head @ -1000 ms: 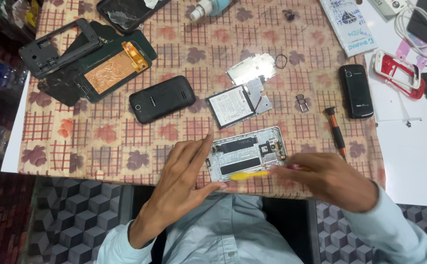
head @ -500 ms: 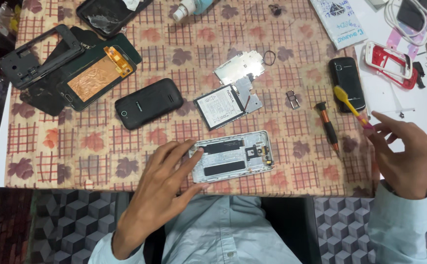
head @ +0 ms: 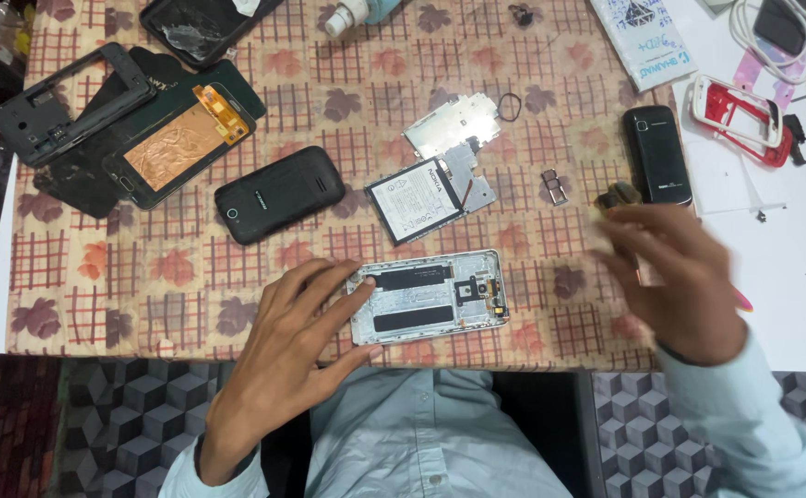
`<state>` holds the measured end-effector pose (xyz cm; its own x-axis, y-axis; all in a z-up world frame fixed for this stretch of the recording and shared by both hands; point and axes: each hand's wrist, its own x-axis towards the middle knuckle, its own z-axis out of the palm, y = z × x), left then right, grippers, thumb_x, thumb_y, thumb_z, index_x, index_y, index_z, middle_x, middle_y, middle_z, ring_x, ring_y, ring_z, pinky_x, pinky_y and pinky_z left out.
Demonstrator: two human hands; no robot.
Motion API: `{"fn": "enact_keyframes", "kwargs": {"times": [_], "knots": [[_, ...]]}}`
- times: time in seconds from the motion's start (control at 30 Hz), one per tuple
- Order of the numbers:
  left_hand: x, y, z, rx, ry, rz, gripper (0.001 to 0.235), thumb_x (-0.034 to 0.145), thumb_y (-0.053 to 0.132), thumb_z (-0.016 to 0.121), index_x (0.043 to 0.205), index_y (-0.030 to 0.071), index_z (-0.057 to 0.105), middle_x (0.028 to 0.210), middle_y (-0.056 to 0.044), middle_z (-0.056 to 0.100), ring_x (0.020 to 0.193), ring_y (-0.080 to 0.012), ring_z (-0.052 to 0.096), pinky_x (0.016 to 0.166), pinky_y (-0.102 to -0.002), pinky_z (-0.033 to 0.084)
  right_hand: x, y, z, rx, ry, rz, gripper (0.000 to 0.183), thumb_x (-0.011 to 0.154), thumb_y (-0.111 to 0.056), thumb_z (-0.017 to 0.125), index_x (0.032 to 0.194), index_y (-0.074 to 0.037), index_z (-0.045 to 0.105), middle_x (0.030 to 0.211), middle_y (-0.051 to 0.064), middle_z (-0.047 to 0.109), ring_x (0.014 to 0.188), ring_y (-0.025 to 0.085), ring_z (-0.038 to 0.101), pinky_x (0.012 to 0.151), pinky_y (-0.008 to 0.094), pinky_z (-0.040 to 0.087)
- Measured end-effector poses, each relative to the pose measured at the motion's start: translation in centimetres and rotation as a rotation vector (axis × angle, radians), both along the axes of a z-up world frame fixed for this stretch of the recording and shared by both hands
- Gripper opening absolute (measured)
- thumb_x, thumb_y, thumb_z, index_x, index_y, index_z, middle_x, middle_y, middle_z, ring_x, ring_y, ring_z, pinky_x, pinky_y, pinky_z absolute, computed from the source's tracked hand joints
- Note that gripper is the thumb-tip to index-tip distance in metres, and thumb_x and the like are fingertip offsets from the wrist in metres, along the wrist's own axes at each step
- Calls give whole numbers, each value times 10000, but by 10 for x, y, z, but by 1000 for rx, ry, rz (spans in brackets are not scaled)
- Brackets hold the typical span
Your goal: The person reassembles a mobile phone by inserting the battery, securing the back cover, and cleaning the exterior with a toothbrush. They then open a second phone, remove its battery, and clean the interior with the toothbrush before reinstalling the battery.
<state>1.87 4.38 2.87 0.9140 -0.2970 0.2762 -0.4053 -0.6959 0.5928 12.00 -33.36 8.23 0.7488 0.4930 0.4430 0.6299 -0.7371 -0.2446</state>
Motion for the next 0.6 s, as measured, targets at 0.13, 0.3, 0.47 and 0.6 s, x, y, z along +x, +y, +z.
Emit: {"fn": "enact_keyframes", "kwargs": {"times": [0.13,0.3,0.47,0.6], "knots": [[1,1,2,-14,-10,1,681,760,352,821,1346,57,638,1447,-133,559,1340,-361,463,1080,-521,375,40,46,-2,-219,74,324,593,788,-230,840,1319,-64,638,1364,197,606,1234,364,609,1020,479,527],[1,2,5,-26,-6,0,708,743,341,829,1363,65,627,1444,-128,560,1330,-365,464,1070,-520,374,76,94,7,-228,187,559,798,735,-218,847,1451,-63,532,1509,175,472,1355,380,504,1093,484,458],[1,2,3,-18,-13,3,684,744,350,830,1339,71,640,1442,-129,559,1338,-366,459,1072,-523,374,90,123,2,-355,244,570,858,685,-201,867,1448,-53,504,1483,165,483,1326,360,506,1059,472,449],[2,3,1,-20,-17,1,663,753,354,829,1328,76,650,1441,-129,559,1341,-363,458,1076,-525,371,95,126,-2,-334,216,586,801,729,-186,862,1446,-47,533,1454,165,527,1314,352,522,1062,458,459]]}}
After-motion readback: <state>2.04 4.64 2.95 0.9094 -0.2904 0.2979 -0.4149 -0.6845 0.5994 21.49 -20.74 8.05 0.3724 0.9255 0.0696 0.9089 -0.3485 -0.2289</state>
